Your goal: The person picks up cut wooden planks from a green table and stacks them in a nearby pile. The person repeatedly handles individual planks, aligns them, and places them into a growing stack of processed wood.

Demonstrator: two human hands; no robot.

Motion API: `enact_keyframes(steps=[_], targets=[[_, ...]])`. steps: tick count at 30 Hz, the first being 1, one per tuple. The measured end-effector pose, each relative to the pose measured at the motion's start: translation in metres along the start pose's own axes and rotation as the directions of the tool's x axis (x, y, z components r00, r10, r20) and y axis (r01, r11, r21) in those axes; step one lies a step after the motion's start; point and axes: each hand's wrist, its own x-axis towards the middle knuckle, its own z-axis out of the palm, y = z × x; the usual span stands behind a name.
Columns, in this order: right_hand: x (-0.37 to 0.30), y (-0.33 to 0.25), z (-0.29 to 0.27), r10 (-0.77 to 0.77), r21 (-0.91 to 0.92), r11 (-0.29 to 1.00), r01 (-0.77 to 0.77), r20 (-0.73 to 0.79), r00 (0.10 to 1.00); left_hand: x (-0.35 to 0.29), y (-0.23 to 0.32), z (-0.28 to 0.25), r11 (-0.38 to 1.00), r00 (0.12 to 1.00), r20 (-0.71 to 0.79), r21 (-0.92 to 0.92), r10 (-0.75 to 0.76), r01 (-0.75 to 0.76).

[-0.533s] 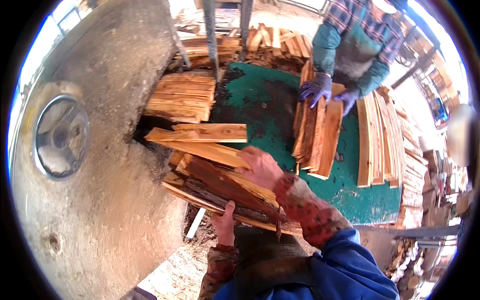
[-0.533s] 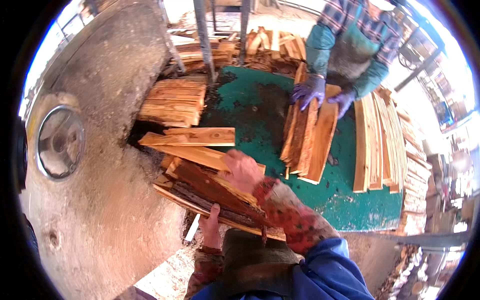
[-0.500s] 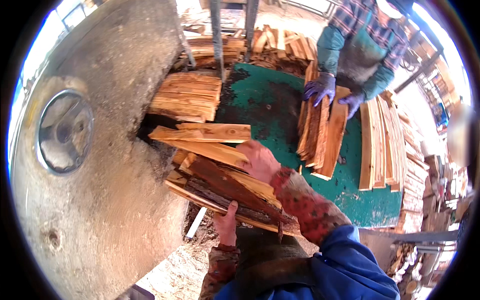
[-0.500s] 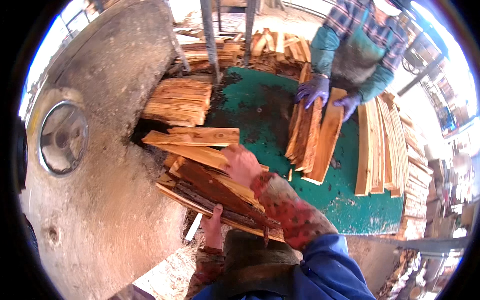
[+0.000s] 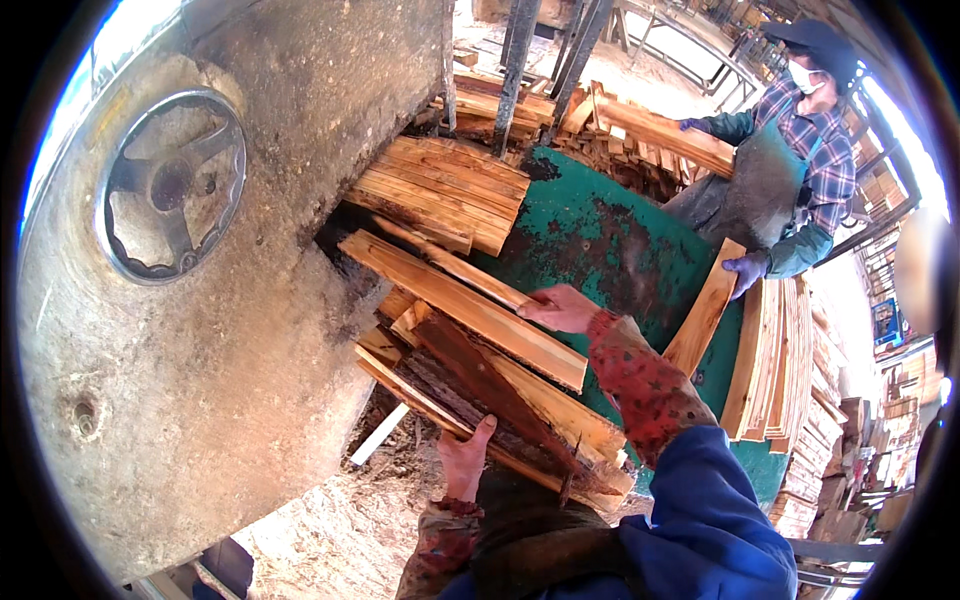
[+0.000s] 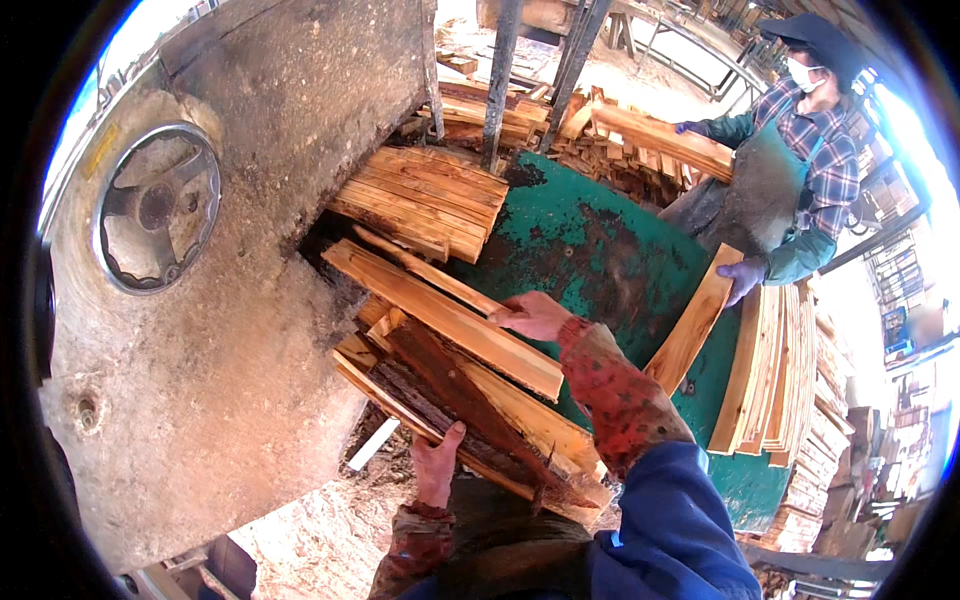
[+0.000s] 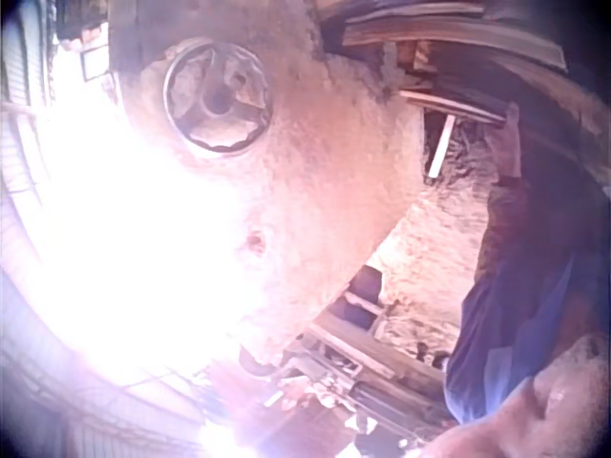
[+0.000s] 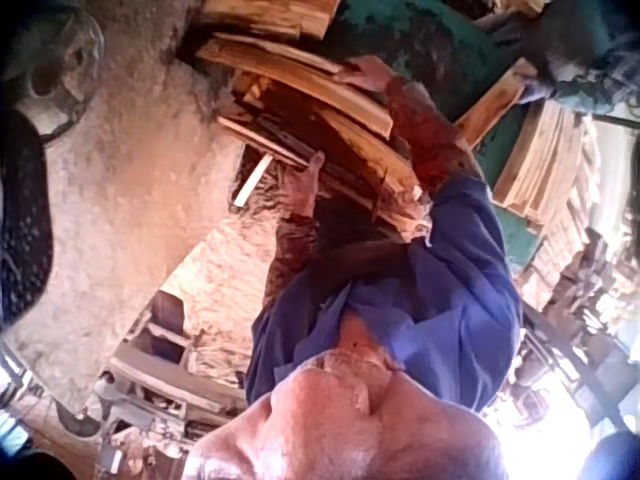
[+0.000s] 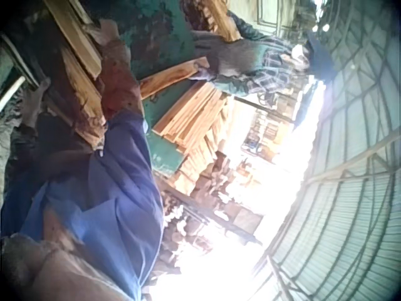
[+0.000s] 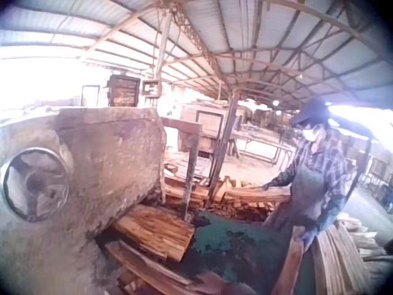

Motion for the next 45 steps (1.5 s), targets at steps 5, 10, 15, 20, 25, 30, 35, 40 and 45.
enact_keyframes(steps=[5, 10, 15, 20, 25, 30, 35, 40, 45], targets=[[-0.048, 0.016, -0.012, 0.208, 0.283, 0.934, -0.219, 0.071, 0.976, -0.001, 0.002, 0.001, 0.999, 1.000, 0.000, 0.018, -0.031, 0.031], [-0.102, 0.005, -0.016, 0.076, 0.216, 0.975, -0.053, -0.100, 0.992, 0.001, -0.005, -0.003, 0.996, 0.997, 0.019, 0.046, -0.080, 0.079], [-0.166, -0.026, 0.004, -0.233, -0.031, 0.972, 0.231, -0.135, 0.963, -0.001, -0.004, -0.004, 1.000, 1.000, -0.005, 0.013, -0.028, 0.028], [-0.162, -0.008, 0.020, -0.325, -0.094, 0.945, 0.314, -0.135, 0.936, -0.002, -0.001, -0.008, 0.998, 0.997, 0.039, 0.010, -0.069, 0.068], [-0.090, 0.007, 0.039, -0.354, -0.300, 0.911, 0.284, -0.212, 0.911, -0.001, -0.006, -0.003, 0.998, 1.000, 0.012, -0.056, -0.017, 0.017], [-0.049, 0.027, 0.056, -0.314, -0.245, 0.931, 0.269, -0.167, 0.935, -0.005, 0.010, -0.001, 1.000, 1.000, 0.004, -0.006, 0.021, -0.021], [-0.041, 0.016, 0.033, 0.023, 0.099, 0.995, -0.018, -0.050, 0.998, -0.002, -0.010, -0.007, 1.000, 1.000, 0.010, -0.018, -0.015, 0.016], [-0.051, 0.016, 0.017, -0.077, -0.220, 0.974, 0.061, -0.062, 0.995, 0.000, -0.013, -0.008, 0.999, 0.999, 0.031, 0.044, 0.016, -0.017], [-0.115, -0.010, 0.014, -0.191, -0.343, 0.932, 0.116, -0.195, 0.962, -0.002, -0.004, -0.005, 0.995, 0.999, 0.047, -0.093, -0.023, 0.028]])
